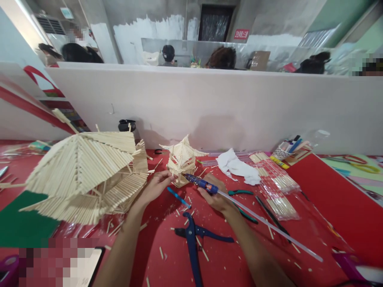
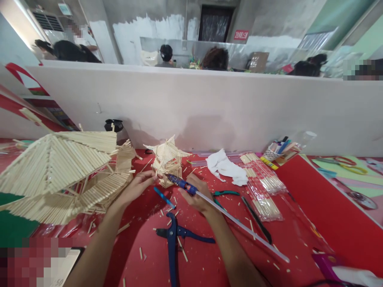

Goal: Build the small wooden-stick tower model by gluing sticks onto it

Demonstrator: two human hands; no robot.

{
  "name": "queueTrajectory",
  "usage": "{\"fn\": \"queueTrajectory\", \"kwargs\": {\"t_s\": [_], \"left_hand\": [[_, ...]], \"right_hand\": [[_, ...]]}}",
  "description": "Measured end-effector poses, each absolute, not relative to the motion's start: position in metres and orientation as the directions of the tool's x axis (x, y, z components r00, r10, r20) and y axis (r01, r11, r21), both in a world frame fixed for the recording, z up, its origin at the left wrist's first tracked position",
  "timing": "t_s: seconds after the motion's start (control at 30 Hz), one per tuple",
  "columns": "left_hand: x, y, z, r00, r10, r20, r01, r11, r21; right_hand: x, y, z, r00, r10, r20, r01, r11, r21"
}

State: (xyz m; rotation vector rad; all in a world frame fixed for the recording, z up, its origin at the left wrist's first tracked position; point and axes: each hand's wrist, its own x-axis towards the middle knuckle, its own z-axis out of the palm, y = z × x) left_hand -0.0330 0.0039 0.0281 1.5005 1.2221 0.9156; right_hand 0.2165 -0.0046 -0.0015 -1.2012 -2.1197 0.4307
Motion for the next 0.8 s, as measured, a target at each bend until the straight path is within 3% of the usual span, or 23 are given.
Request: {"fn": "queueTrajectory", "kwargs": {"t_s": [0.43, 0.63, 0.8], "left_hand": [[-0.0336, 0.0043, 0.0244, 0.206, 0.977, 0.045, 0.241, -0.096, 0.966], [-0.0348, 0.0048, 0.0231, 0.214, 0.976, 0.036, 0.256, -0.091, 0.962], [-0.0341, 0.0047, 0.0216, 0.198, 0.978, 0.06, 0.25, -0.109, 0.962]], "right_hand": [[0.2103, -0.0037, -0.0061, -0.341, 0.821, 0.458, 0.617, 0.563, -0.55], [0.2106, -0.0028, -0.0081, -0.33, 0.835, 0.44, 0.664, 0.537, -0.521], [0.2182, -0.0025, -0.0097, -0.313, 0.866, 0.39, 0.659, 0.493, -0.568]]}}
